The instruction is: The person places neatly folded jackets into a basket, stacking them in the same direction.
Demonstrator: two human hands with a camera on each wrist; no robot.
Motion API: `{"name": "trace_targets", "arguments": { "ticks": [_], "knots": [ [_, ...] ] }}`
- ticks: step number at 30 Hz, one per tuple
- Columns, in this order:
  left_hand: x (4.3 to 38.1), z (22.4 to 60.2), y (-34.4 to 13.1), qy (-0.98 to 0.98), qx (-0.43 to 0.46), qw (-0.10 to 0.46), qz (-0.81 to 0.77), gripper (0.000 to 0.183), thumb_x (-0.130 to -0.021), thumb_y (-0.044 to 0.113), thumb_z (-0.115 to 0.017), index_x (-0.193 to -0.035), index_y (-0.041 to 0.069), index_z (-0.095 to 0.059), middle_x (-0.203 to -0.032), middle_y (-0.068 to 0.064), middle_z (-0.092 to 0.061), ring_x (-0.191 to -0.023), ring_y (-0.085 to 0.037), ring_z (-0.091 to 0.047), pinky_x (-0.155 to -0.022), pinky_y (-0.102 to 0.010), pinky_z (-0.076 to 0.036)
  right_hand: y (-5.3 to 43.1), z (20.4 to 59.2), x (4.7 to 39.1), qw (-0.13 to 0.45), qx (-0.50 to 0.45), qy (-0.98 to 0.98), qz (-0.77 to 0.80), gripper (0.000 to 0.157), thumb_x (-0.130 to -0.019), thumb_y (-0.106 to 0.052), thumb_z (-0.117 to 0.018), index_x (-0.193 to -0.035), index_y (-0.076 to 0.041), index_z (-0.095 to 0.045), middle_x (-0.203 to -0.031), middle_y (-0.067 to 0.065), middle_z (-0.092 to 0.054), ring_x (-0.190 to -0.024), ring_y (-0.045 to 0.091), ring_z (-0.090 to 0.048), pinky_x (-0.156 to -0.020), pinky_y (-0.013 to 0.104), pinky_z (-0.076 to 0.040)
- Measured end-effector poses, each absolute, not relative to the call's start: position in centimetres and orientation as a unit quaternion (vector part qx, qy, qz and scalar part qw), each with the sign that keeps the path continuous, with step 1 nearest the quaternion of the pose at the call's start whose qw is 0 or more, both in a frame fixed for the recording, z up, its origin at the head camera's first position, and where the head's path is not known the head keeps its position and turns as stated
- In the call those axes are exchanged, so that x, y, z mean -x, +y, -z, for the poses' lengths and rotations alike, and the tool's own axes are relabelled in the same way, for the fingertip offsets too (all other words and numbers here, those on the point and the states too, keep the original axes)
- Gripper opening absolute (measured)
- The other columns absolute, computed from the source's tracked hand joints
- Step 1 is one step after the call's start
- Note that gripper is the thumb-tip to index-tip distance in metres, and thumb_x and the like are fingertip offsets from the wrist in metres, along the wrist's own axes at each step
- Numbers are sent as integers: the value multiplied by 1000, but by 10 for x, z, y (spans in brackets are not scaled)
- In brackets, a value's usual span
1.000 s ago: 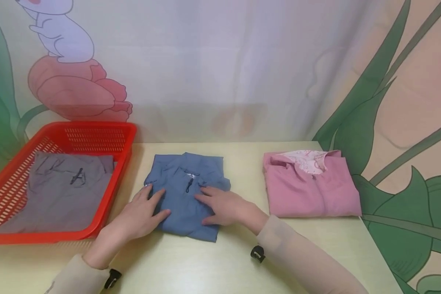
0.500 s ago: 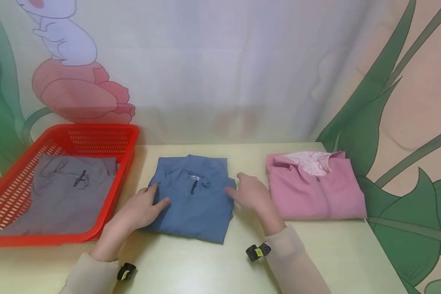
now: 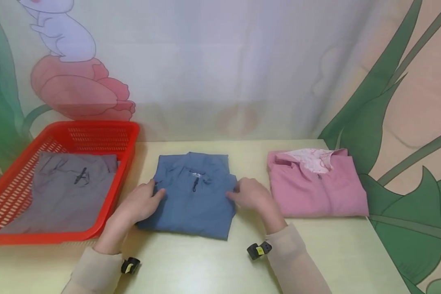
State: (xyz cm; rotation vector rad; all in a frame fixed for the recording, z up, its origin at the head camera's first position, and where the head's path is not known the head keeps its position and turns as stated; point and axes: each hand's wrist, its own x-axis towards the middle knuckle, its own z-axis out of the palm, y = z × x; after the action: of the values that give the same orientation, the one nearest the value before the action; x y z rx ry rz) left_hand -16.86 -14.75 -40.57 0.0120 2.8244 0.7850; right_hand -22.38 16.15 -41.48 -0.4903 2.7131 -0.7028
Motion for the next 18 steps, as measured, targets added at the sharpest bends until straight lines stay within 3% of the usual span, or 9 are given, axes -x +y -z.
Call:
{"name": "trace_targets", "arguments": {
  "ticks": [7,14,16,18],
  "knots": [
    [170,410,-152,946,-1,102,-309,63,-108,21,-46,-147,-25,-26,-148,-41,-39,-136,-53,-41,-112,-60,-35,161,420,224,146,184,933,274,36,-96,-28,-71,-112,4,-72,-101,11,-71,-89,23,-64,-83,42,-54],
    [171,410,-151,943,5,98,-317,59,-107,18,-48,-147,-23,-31,-147,-40,-41,-135,-53,-43,-111,-61,-36,158,423,225,139,202,922,302,23,-95,-22,-72,-84,-4,-64,-79,4,-58,-73,20,-53,-68,34,-45],
    [172,410,-150,940,11,105,-323,61,-107,19,-48,-149,-21,-30,-149,-39,-39,-136,-52,-42,-111,-61,-36,157,424,225,138,198,920,310,22,-95,-21,-72,-87,-2,-64,-82,6,-60,-76,21,-54,-70,36,-47],
    [173,409,-148,936,15,112,-332,62,-107,21,-49,-151,-18,-29,-152,-37,-38,-138,-51,-40,-111,-62,-35,158,424,224,138,191,917,320,25,-95,-21,-73,-100,3,-67,-91,10,-64,-84,24,-57,-78,39,-50]
  ]
}}
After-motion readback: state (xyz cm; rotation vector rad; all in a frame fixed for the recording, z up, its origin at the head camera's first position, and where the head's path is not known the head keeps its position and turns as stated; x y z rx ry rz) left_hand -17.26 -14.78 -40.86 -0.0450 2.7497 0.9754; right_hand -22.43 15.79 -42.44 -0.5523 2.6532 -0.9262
